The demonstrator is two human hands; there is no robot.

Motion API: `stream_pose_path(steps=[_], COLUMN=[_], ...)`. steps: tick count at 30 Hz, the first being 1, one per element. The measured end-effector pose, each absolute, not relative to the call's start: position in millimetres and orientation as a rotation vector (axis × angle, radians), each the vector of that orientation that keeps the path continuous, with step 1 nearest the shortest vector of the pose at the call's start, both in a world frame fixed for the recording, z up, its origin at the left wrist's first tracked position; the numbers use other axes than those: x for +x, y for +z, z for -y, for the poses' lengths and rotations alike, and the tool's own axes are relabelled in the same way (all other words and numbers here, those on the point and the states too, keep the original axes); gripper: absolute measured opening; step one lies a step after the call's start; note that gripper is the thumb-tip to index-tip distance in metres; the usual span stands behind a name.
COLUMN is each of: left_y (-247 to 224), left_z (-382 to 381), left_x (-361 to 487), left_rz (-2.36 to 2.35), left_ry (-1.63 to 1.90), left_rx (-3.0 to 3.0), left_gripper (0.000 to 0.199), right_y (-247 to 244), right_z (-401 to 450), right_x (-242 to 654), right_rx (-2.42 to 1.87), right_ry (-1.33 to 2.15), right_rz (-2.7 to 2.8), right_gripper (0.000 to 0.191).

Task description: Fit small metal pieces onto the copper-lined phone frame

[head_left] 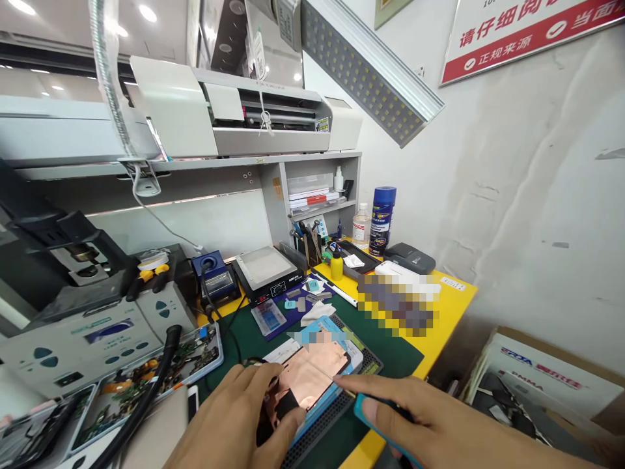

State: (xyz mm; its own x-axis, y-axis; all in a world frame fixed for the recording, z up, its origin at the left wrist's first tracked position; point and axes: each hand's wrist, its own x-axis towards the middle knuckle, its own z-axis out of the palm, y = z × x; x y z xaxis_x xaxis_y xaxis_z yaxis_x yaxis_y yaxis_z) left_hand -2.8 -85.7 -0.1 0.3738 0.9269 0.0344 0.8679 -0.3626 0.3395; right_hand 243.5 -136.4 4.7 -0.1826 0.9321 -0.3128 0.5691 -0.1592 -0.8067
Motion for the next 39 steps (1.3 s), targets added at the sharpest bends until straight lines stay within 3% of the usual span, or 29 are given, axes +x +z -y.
stream_pose_path(steps=[4, 9, 17, 24, 31, 33, 36, 39], left_y=[0, -2, -2, -9, 15, 28, 42, 41], left_z=[86, 86, 81, 81, 84, 81, 69, 52], left_x=[-2, 3, 12, 8, 18, 29, 43, 46], left_rz=[-1.543, -1.58, -1.58, -1.64, -1.601, -1.462, -1.456, -1.514], left_ry=[0.362, 0.702, 0.564, 0.516, 0.847, 0.665, 0.101, -0.132], left_rx=[2.364, 2.603, 2.453, 2.403, 2.766, 2.92, 2.9, 2.842], left_gripper=[0.032, 0.029, 0.032, 0.028, 0.019, 0.024, 0.033, 0.034], right_y=[-15, -25, -31, -32, -34, -38, -44, -49], right_z=[136, 140, 137, 139, 139, 138, 139, 140], right_x=[258, 274, 288, 288, 274, 272, 271, 271], right_rx=[-1.716, -1.525, -1.377, -1.405, -1.425, -1.437, -1.445, -1.468], right_ry=[1.475, 1.577, 1.602, 1.744, 1.711, 1.688, 1.644, 1.595], right_rz=[1.553, 1.375, 1.329, 1.377, 1.449, 1.463, 1.501, 1.534], right_gripper=[0.066, 0.067, 0.069, 0.056, 0.048, 0.049, 0.051, 0.052])
